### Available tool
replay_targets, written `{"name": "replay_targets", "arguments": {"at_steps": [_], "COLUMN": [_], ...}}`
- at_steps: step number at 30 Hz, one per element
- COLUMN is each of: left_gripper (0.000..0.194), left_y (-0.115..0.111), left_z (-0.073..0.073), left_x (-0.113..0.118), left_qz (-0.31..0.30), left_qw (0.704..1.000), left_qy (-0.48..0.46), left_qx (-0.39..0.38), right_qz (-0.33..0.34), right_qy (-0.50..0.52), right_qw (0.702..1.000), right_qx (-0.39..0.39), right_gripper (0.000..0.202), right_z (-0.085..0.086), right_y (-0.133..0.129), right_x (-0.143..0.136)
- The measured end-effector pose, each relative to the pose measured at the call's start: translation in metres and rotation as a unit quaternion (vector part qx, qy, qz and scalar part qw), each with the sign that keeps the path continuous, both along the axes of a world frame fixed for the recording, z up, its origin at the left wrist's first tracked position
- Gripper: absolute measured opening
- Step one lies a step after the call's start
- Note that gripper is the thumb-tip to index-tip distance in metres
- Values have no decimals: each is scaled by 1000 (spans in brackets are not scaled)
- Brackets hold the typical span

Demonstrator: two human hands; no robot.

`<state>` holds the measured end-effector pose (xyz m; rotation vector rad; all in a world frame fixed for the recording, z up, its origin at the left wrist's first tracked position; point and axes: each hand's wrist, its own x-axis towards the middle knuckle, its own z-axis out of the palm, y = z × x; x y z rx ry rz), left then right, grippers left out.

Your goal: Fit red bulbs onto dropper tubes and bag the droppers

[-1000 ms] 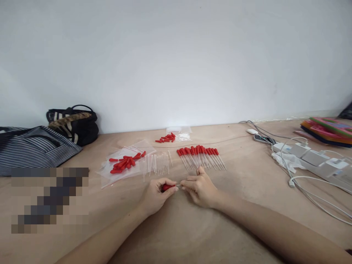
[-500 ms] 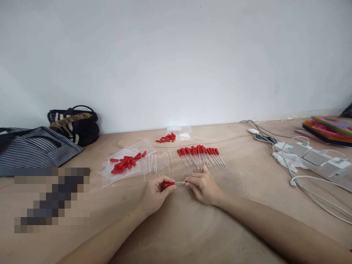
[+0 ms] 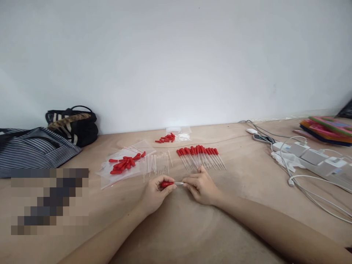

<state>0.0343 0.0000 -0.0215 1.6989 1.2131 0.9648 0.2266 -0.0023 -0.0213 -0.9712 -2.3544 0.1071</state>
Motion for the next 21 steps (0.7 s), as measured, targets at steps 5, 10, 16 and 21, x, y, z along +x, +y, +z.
{"name": "replay_targets", "arguments": {"at_steps": [5, 10, 16, 21], "left_gripper": [51, 30, 31, 34], "left_y": [5, 31, 50, 54], "left_z": [17, 37, 37, 30], "left_x": [-17, -73, -118, -117], "left_qz": [23, 146, 214, 248], "left_qw": [992, 914, 855, 827], "left_qy": [87, 309, 438, 468], "left_qx": [84, 219, 174, 186], "right_qz": [-89, -288, -384, -395], "right_qy": [-5, -8, -54, -77], "right_qw": [996, 957, 922, 916], "right_qx": [21, 27, 2, -9], "right_gripper": [21, 24, 26, 26], "right_z": [8, 15, 14, 10], "right_y": [9, 36, 62, 63], "right_x": [8, 12, 4, 5]}}
